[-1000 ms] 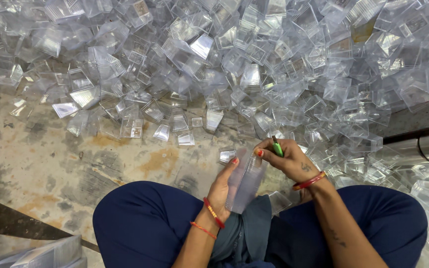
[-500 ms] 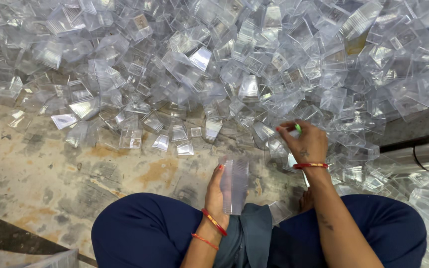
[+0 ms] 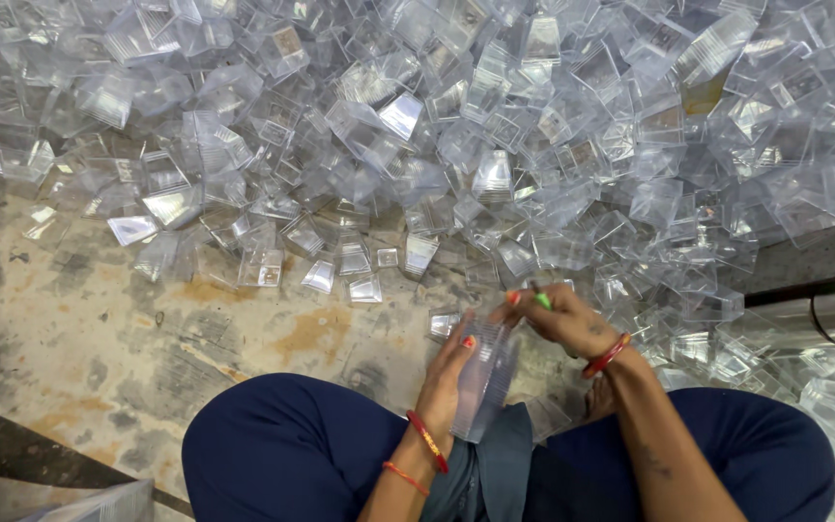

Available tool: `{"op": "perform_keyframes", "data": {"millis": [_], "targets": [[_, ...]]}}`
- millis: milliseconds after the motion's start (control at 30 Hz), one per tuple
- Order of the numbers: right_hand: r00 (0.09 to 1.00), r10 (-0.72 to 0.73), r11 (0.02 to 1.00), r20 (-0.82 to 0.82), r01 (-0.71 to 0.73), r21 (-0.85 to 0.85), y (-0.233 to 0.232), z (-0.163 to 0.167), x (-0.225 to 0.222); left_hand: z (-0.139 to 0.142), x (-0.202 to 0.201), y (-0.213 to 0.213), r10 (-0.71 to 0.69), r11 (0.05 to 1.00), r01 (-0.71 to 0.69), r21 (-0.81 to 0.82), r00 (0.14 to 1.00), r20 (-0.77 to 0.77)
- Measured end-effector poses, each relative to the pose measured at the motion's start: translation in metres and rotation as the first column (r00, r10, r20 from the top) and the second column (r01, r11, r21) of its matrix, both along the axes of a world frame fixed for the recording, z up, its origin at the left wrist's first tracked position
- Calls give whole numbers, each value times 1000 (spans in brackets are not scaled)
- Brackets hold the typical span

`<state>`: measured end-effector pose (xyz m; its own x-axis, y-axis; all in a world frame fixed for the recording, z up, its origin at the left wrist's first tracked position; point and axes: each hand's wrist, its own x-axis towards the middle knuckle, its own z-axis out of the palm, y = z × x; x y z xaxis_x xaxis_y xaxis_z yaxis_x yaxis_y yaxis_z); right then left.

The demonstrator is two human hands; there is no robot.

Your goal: The person sits on the floor among a large pile of clear plastic cups, picks up cups one at a time, and trims the rim edge of each cup with a small green utility knife held in the right hand. Trimmed cups are stacked in the left hand and finished stacks are set aside on the floor.

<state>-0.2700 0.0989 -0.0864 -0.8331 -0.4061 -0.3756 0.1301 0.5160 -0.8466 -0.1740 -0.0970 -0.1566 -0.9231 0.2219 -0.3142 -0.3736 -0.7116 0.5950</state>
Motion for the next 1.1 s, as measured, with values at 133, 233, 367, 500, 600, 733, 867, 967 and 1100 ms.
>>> {"op": "perform_keyframes", "data": {"millis": [133,233,367,500,600,733,867,967,1100], "targets": [[986,61,997,155,-54,-53,-2,-12,-6,7,3,0,-35,999,34,16,998,54],[1000,27,1000,14,-27,14,-13,-23,-10,4,0,1,-18,959,-48,-278,973,-230],[928,-194,909,-318,292,297,-25,-21,-23,-5,-6,1,51,981,-65,-183,995,-85],[915,16,696,-402,279,662,-45,-18,-37,-13,-12,2,77,965,-59,-255,995,62],[919,-18,804,-394,247,541,-51,-20,-43,-19,-14,2,88,952,-90,-291,996,-20],[791,-5,941,-612,212,266,-30,-11,-37,-22,-18,1,93,951,-107,-290,994,-61],[975,-53,990,-216,79,115,-10,3,-19,-11,-19,2,47,946,-65,-318,997,-64],[997,52,988,49,-59,141,-11,6,-12,1,-9,-1,-12,887,-53,-458,990,-139],[999,41,982,20,-44,182,-25,-3,-19,2,-7,-4,-2,926,-58,-373,987,-158]]}}
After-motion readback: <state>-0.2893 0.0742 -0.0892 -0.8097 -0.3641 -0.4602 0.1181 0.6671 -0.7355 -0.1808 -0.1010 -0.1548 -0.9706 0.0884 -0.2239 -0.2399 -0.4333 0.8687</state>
